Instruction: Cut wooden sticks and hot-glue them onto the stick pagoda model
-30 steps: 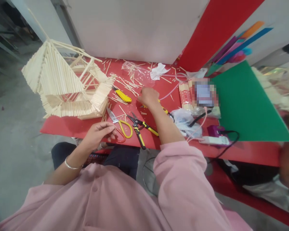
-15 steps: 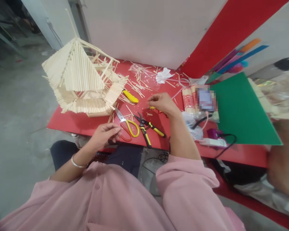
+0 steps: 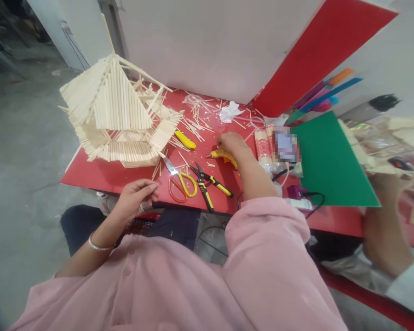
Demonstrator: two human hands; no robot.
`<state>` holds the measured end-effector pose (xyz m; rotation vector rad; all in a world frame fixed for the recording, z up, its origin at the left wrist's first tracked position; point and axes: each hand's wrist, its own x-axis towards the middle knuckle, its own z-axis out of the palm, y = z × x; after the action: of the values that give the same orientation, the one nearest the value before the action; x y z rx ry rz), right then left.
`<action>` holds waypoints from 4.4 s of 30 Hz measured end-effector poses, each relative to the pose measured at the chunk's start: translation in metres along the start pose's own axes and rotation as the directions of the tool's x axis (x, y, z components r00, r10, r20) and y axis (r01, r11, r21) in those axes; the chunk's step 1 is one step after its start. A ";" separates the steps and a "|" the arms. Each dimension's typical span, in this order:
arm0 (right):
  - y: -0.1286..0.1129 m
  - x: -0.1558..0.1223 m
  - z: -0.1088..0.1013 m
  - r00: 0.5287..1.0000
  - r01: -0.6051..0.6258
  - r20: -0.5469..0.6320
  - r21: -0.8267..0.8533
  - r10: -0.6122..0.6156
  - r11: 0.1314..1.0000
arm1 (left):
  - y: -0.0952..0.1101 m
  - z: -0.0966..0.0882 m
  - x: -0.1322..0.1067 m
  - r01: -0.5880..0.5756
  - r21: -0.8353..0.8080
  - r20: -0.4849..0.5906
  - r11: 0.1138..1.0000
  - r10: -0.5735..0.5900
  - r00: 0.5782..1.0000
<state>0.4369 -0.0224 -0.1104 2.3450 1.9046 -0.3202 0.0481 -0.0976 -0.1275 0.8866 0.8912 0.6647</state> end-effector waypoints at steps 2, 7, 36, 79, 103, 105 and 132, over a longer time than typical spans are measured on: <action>0.007 -0.003 0.005 1.000 0.007 0.026 -0.038 -0.006 0.999 | -0.001 0.004 0.002 0.015 0.009 -0.001 1.000 -0.015 1.000; 0.013 -0.009 0.014 0.998 0.039 0.047 -0.095 -0.035 0.995 | -0.002 0.021 0.010 0.047 0.050 0.083 0.998 -0.051 0.995; -0.244 -0.170 -0.041 0.642 0.583 -0.761 0.401 -0.098 0.706 | 0.088 0.014 -0.034 -0.397 -0.177 -0.093 0.900 0.387 0.917; -0.247 -0.167 0.005 0.522 0.564 -0.848 0.264 -0.091 0.782 | 0.096 -0.014 -0.042 -0.247 -0.086 0.167 0.965 0.258 0.952; -0.176 -0.169 0.094 0.928 0.088 -0.371 0.201 -0.008 0.976 | -0.001 0.035 0.006 0.000 -0.243 -0.001 0.970 0.000 1.000; -0.182 -0.163 0.089 0.952 0.029 -0.307 0.151 0.019 0.988 | -0.001 0.036 0.006 -0.018 -0.233 -0.022 0.972 0.013 1.000; -0.152 -0.214 0.090 0.881 0.234 -0.473 0.441 0.002 0.867 | -0.007 0.043 0.026 -0.280 0.099 0.030 0.955 0.279 0.960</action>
<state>0.2381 -0.2140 -0.1417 2.8331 2.4358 -0.3031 0.0986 -0.0958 -0.1289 1.1216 0.7979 0.8605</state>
